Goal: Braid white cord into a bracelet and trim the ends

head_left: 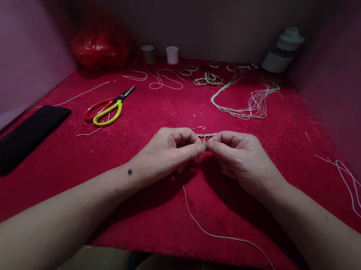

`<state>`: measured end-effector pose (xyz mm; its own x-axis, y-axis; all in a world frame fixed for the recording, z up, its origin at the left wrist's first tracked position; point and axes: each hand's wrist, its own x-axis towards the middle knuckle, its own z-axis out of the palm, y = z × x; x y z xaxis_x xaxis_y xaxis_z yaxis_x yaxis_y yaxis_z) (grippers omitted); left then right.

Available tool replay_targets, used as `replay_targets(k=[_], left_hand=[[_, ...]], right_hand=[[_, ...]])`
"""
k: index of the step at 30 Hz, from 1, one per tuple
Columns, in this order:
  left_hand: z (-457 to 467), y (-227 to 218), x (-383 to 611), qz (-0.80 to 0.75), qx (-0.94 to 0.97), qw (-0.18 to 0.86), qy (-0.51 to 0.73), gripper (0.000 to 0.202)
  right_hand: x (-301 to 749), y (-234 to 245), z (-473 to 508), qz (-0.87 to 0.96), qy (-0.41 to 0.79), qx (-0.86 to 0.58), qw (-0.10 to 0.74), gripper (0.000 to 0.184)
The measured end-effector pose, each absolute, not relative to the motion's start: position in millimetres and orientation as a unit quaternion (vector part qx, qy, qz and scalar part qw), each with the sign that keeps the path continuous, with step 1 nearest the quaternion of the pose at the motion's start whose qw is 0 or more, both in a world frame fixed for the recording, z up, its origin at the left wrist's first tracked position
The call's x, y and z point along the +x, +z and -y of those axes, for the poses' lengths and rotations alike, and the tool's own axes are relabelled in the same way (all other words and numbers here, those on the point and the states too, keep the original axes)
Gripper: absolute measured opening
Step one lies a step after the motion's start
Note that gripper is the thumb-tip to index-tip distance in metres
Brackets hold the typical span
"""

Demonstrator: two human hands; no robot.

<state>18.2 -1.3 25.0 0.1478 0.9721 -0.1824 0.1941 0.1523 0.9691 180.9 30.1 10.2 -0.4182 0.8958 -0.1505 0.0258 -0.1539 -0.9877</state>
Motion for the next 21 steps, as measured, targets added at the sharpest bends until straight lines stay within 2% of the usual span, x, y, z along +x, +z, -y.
replay_targets(k=[7,11,14,21], left_hand=[[0,23,18,-0.538,0.472,0.587,0.377,0.016],[-1,23,17,-0.537,0.460,0.587,0.394,0.016],[0,24,17,-0.537,0.457,0.586,0.399,0.016],[0,24,19,-0.544,0.471,0.572,0.393,0.015]], right_hand=[[183,15,-31,0.615,0.563,-0.442,0.331,0.020],[188,18,-32,0.713,0.388,-0.450,0.372,0.009],[190,16,-32,0.758,0.296,-0.436,0.384,0.011],[187,7,-31,0.774,0.321,-0.410,0.360,0.011]])
